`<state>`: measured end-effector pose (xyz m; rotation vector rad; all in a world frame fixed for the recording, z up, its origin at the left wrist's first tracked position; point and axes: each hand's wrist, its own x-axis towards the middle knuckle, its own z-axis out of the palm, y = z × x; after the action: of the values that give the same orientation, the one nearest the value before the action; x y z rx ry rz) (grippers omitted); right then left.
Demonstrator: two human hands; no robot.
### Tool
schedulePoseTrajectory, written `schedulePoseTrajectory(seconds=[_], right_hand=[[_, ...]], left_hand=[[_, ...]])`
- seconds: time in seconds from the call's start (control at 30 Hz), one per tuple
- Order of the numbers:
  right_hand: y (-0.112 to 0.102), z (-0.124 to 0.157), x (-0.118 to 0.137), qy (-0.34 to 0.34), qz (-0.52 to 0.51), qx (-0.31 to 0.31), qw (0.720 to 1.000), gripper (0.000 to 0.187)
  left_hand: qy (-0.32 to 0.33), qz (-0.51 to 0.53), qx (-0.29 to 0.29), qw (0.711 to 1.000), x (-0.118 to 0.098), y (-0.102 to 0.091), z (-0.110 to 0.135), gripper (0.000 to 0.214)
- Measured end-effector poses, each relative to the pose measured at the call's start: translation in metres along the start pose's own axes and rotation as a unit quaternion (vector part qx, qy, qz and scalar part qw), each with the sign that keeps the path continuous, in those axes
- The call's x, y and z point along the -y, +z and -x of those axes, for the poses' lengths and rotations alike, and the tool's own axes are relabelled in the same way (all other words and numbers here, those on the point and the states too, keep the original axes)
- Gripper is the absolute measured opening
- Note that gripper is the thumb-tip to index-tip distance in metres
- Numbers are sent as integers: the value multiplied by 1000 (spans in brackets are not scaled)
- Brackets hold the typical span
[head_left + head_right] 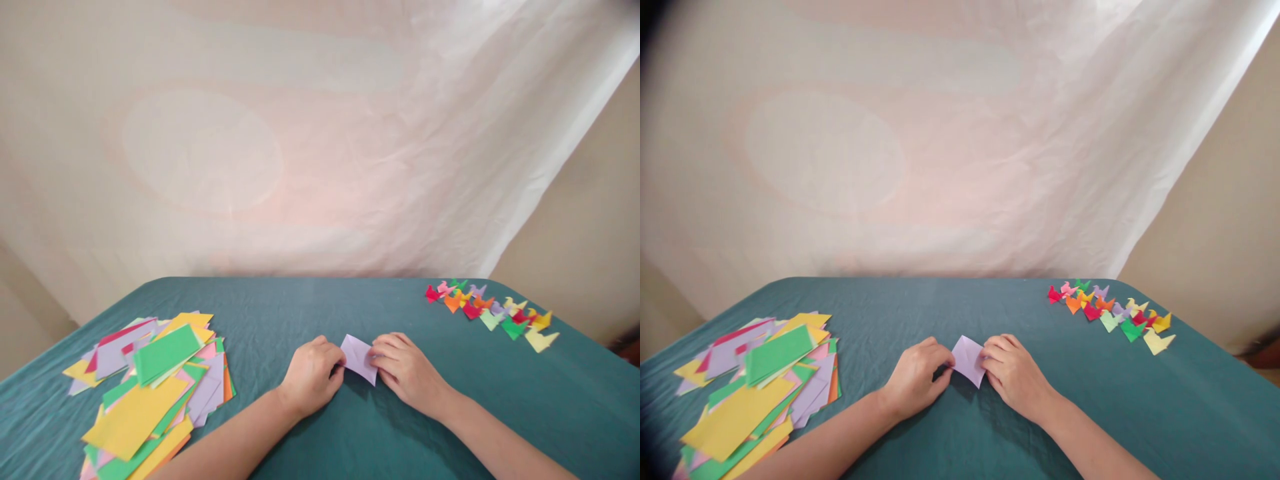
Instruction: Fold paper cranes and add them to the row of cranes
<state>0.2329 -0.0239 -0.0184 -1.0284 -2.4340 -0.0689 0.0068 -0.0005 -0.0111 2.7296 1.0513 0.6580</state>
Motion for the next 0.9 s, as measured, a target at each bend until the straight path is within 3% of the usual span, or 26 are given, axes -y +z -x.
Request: schedulePoseTrajectory(seconds=[0.3, 0.67, 0.9], right_hand=[[3, 1, 5, 27, -40, -25, 999, 16], [4, -1, 3, 187, -135, -1, 973, 18], [17, -9, 1, 219, -198, -37, 955, 18]], left_hand=[[26, -2, 6, 1000, -2, -1, 0, 22], [-92, 40, 10, 995, -2, -1, -2, 29], [-154, 77, 7, 985, 2, 5, -4, 19]])
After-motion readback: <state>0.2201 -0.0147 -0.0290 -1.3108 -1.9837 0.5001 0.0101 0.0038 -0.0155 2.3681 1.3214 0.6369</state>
